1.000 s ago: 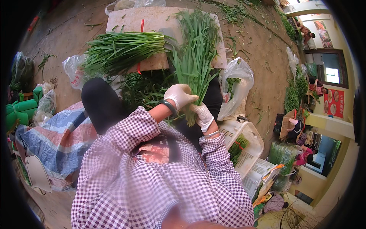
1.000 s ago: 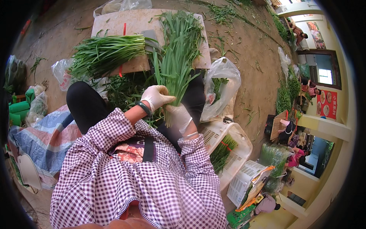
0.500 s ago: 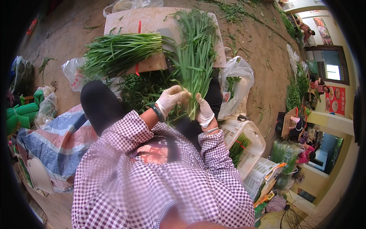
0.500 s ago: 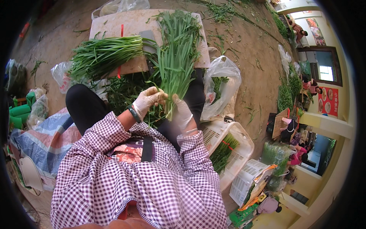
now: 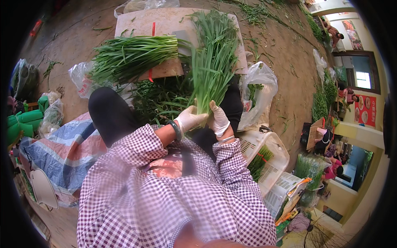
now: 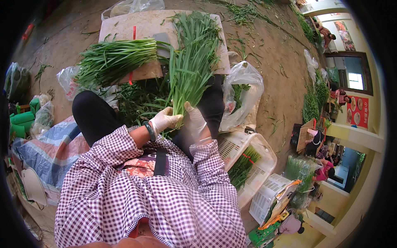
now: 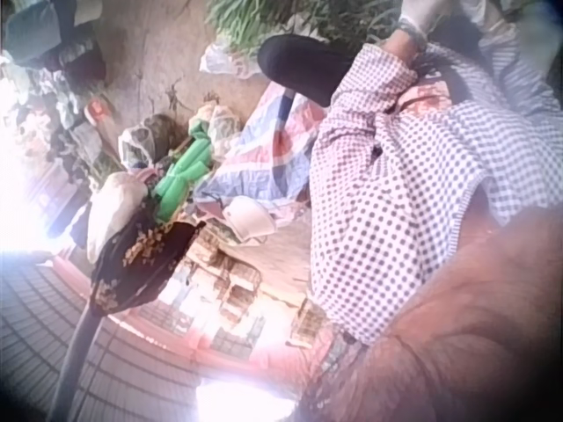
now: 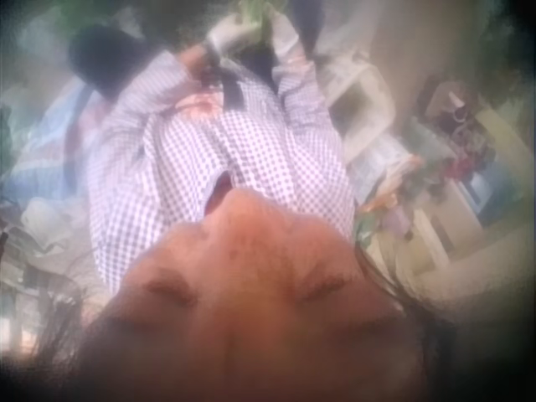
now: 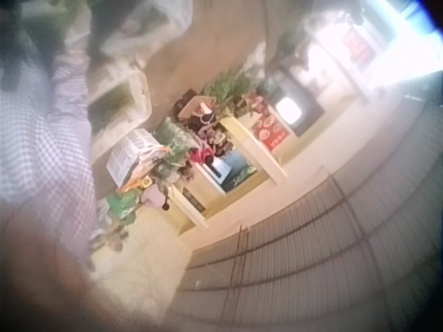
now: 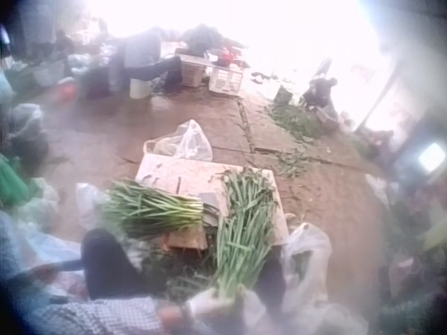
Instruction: The person bundles chives by hand, secures them with a rubber band, and trims the root ends using a knife on a wooden board before placing the finished bundle into a crate.
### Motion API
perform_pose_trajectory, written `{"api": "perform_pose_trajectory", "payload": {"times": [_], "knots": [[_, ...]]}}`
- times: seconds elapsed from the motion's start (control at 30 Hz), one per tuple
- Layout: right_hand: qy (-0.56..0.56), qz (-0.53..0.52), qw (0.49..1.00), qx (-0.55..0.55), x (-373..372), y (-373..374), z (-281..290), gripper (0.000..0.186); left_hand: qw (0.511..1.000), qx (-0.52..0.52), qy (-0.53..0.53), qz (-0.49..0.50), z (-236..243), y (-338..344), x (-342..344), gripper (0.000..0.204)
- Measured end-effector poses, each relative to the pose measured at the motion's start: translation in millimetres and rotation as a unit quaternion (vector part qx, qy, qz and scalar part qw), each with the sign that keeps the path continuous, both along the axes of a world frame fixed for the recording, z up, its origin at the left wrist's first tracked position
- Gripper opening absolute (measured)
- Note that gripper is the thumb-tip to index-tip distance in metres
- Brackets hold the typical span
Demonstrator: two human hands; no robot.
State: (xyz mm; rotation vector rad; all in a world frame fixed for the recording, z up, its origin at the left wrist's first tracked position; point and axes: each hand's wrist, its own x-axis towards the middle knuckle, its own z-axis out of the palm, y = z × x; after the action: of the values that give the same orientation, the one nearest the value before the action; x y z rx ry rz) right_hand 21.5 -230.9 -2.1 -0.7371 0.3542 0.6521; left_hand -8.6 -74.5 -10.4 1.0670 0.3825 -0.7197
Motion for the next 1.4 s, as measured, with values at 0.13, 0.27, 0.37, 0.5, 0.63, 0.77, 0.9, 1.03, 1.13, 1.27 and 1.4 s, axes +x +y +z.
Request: {"api": "perform_pose_trajectory", "payload": {"times": [0.13, 0.27, 0.37, 0.5, 0.63, 0.77, 0.9, 1.03, 1.13, 1.27, 1.4], "knots": [[0.010, 0.028, 0.999, 0.026, -1.3, -2.6, -6.0, 0.059, 0.998, -0.068, 0.006, 0.006, 7.8, 6.7, 2.9, 0.048], [-0.039, 0.040, 0.998, -0.035, -2.4, 8.3, 0.7, 0.049, 0.997, -0.054, -0.015, 0.048, -3.5, 6.0, 2.0, 0.052], [-0.047, 0.023, 0.996, -0.071, -3.0, 11.4, 3.1, 0.041, 0.996, -0.081, -0.019, 0.043, -8.2, 9.8, 2.7, 0.051], [-0.025, -0.011, 0.998, -0.062, -0.8, 6.3, 0.9, 0.036, 0.988, -0.146, 0.043, 0.024, -9.4, 17.5, 6.4, 0.041], [0.000, -0.009, 1.000, -0.026, 1.8, 3.1, -12.8, 0.035, 0.970, -0.235, 0.064, -0.011, -40.2, 22.9, 9.4, 0.038], [0.022, 0.047, 0.999, -0.006, 3.2, -0.3, -6.5, 0.037, 0.965, -0.255, 0.062, -0.011, -33.0, 27.6, 7.4, 0.039], [0.009, 0.084, 0.994, 0.062, 9.1, -1.7, -16.9, 0.044, 0.968, -0.235, 0.084, 0.003, -30.3, 30.0, 9.3, 0.040], [-0.015, 0.099, 0.994, 0.045, 13.9, 9.4, -17.6, 0.052, 0.969, -0.239, 0.060, -0.012, -31.1, 32.7, 8.1, 0.041], [-0.040, 0.112, 0.993, 0.023, 16.5, 17.9, -4.7, 0.057, 0.967, -0.242, 0.078, -0.002, -29.6, 28.7, 8.8, 0.043], [-0.022, 0.131, 0.991, 0.030, 16.7, 20.2, -4.7, 0.058, 0.967, -0.246, 0.067, -0.010, -35.9, 25.8, 8.2, 0.050], [0.016, 0.151, 0.988, 0.036, 18.7, 18.0, -10.7, 0.054, 0.959, -0.269, 0.063, -0.065, -45.6, 28.9, 4.7, 0.060]]}}
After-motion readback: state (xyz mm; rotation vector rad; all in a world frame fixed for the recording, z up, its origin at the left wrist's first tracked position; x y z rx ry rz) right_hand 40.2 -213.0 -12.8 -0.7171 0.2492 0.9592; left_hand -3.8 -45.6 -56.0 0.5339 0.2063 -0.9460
